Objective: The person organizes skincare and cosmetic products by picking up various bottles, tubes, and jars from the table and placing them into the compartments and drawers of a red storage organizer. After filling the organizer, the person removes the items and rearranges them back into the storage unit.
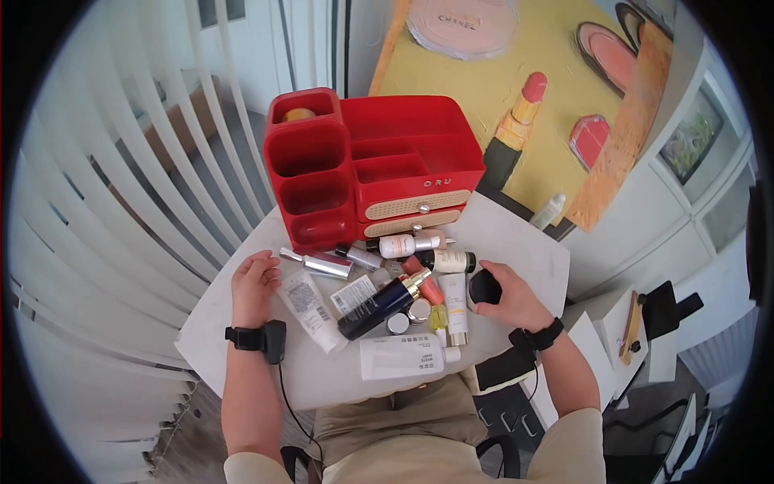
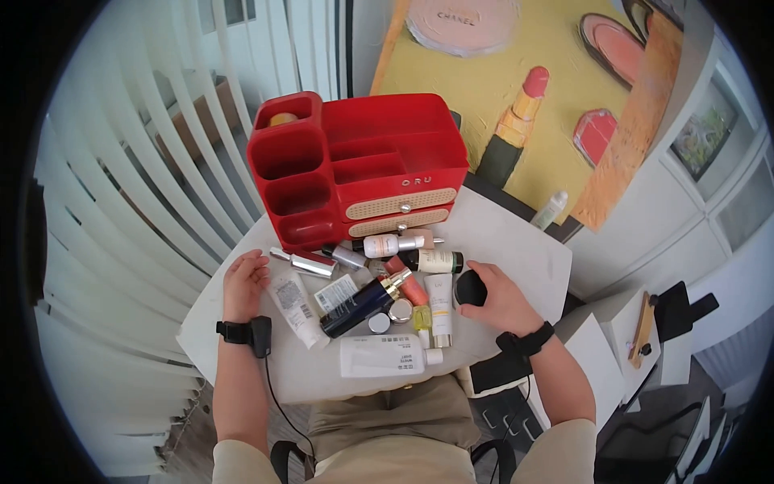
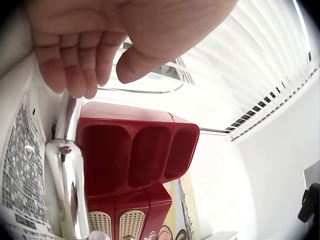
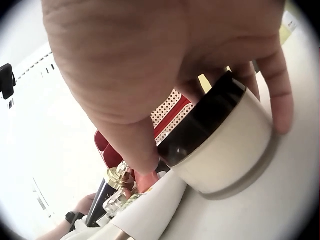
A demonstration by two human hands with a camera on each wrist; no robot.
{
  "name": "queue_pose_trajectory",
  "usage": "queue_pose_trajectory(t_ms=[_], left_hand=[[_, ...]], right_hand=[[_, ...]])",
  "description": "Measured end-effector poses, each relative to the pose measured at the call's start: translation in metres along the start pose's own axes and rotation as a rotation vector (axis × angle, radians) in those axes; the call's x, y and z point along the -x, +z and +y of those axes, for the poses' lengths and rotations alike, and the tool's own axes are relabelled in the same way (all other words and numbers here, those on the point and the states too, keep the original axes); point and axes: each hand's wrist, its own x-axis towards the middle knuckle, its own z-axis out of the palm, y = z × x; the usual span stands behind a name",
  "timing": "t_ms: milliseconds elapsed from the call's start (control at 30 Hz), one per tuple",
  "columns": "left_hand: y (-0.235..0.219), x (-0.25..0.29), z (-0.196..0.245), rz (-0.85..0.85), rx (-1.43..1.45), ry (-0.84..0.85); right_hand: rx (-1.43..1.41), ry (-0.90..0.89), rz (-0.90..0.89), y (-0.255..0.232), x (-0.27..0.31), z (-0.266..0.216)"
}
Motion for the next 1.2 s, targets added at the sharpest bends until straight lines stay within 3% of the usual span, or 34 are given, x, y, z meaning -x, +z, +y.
queue_pose_trajectory(t_ms=[67,133,167,267,400,500,633,700,767,833,967,1100,1200], left_hand=[[-0.001,-0.001,0.0,0.01,0.021,-0.005],[0.001,0.001,0.0,0.018,0.037,-0.014],[0.0,0.001,0.0,0.037,0.038,-0.029],[-0.002,-0.002,-0.003,0.025,0.012,-0.023],[-0.003,-0.005,-0.004,-0.001,0.007,-0.001],[-0.002,-0.002,-0.003,0.006,0.004,0.0],[-0.004,-0.002,-0.004,0.004,0.01,0.003],[-0.004,-0.004,-0.005,0.007,0.008,0.003],[-0.004,-0.005,-0.004,0.017,0.007,0.009],[-0.005,-0.004,-0.003,0.006,0.0,0.008],[-0.005,-0.006,-0.005,0.004,-0.016,0.017],[-0.008,-0.007,-0.006,0.008,-0.012,0.019],[-0.008,-0.009,-0.006,0.012,-0.005,0.013]], right_hand=[[0.003,-0.02,-0.01,0.003,0.001,-0.002],[0.266,-0.104,0.182,0.008,0.008,-0.006],[0.263,-0.104,0.158,0.01,0.015,-0.015],[0.174,-0.107,0.386,0.023,0.037,-0.054],[0.045,-0.168,0.353,0.059,0.068,-0.07],[-0.049,-0.118,0.323,0.069,0.069,-0.074],[0.072,-0.126,0.356,0.058,0.046,-0.073],[0.102,0.029,0.319,0.053,0.036,-0.075],[0.147,0.001,0.312,0.053,0.027,-0.075],[0.191,-0.15,0.367,0.057,0.015,-0.071],[0.238,-0.114,0.358,0.051,-0.023,-0.077],[0.312,-0.146,0.249,0.053,-0.04,-0.088],[0.333,-0.037,0.101,0.06,-0.047,-0.081]])
